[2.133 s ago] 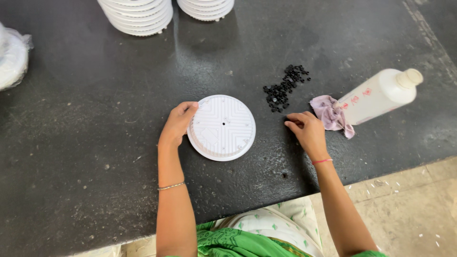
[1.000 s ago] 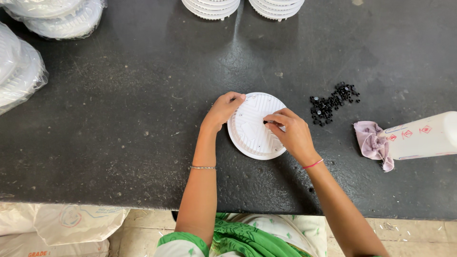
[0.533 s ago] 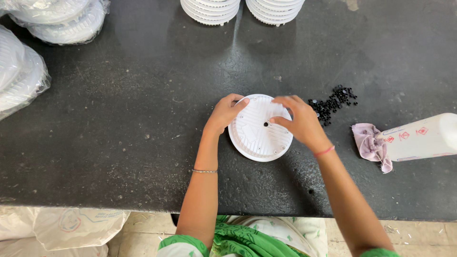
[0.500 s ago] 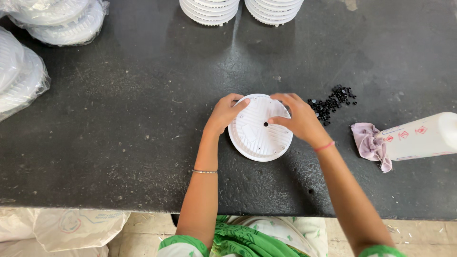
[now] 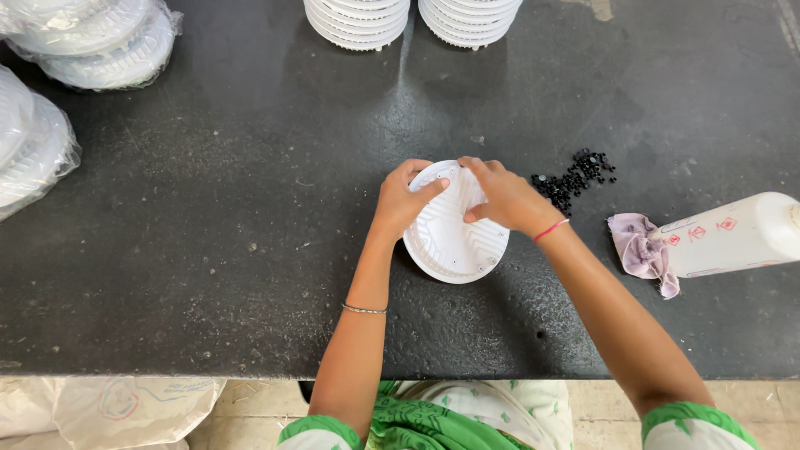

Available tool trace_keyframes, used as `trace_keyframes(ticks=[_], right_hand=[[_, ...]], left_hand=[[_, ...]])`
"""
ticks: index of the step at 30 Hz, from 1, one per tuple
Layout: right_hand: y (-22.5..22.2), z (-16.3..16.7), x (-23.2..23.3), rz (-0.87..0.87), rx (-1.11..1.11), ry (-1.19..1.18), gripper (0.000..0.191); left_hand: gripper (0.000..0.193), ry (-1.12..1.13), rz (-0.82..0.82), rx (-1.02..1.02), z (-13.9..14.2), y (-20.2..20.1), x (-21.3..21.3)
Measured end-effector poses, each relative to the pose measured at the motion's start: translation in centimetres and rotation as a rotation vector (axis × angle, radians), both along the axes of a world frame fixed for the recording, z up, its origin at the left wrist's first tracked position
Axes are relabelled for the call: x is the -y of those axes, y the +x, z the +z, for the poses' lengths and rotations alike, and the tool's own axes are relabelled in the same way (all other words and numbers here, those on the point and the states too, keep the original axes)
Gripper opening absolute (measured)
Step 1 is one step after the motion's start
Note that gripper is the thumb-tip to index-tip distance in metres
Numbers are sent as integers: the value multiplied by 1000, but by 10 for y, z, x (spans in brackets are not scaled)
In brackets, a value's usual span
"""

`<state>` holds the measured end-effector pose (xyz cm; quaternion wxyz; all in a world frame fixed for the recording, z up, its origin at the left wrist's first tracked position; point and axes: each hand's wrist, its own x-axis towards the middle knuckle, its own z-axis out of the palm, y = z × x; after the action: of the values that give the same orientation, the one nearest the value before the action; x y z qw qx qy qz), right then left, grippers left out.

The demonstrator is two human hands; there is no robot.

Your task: The person picks white plastic disc-shaped parts from stacks on the workbench, fits two parts together, and slides the joined pair into a clear plastic bag, setting the wrapped assembly aside. They repeat this cycle, occasionally reaching for new parts or bags.

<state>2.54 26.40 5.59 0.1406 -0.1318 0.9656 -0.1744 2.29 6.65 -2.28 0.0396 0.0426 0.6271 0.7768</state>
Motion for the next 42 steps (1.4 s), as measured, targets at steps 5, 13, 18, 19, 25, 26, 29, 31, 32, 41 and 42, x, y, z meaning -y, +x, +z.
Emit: trace_keyframes(ticks=[5, 13, 18, 19, 25, 26, 29, 31, 32, 41, 42], right_hand=[[13, -12, 3, 32, -91, 42, 102], [7, -2, -65, -61, 17, -459, 73], [20, -34, -89, -145, 654, -1023, 50], [19, -39, -86, -157, 629, -1064, 46], [-17, 4, -39, -11, 157, -967, 25], [-30, 22, -29, 10, -1, -862, 23], [-72, 70, 11, 74, -491, -578, 24], [-105, 89, 46, 165, -794, -440, 23], [-123, 94, 63, 259, -932, -424, 22], [-273, 67, 136, 339, -1179, -14, 22], [-283, 62, 136, 344, -1172, -5, 24]], left_hand=[[39, -146, 42, -43, 2, 2, -2], [42, -3, -57, -116, 24, 5, 17], [46, 46, -85, -171, 38, 6, 44], [48, 57, -84, -164, 39, 6, 49], [56, 147, 220, -329, 25, -8, 75], [56, 233, 290, -257, 19, -13, 75], [49, 226, 429, -99, 1, -29, 75], [44, 144, 487, -49, -9, -38, 74], [42, 108, 507, -45, -13, -41, 73], [32, 24, 663, -79, -21, -59, 91], [31, 31, 674, -71, -21, -59, 92]])
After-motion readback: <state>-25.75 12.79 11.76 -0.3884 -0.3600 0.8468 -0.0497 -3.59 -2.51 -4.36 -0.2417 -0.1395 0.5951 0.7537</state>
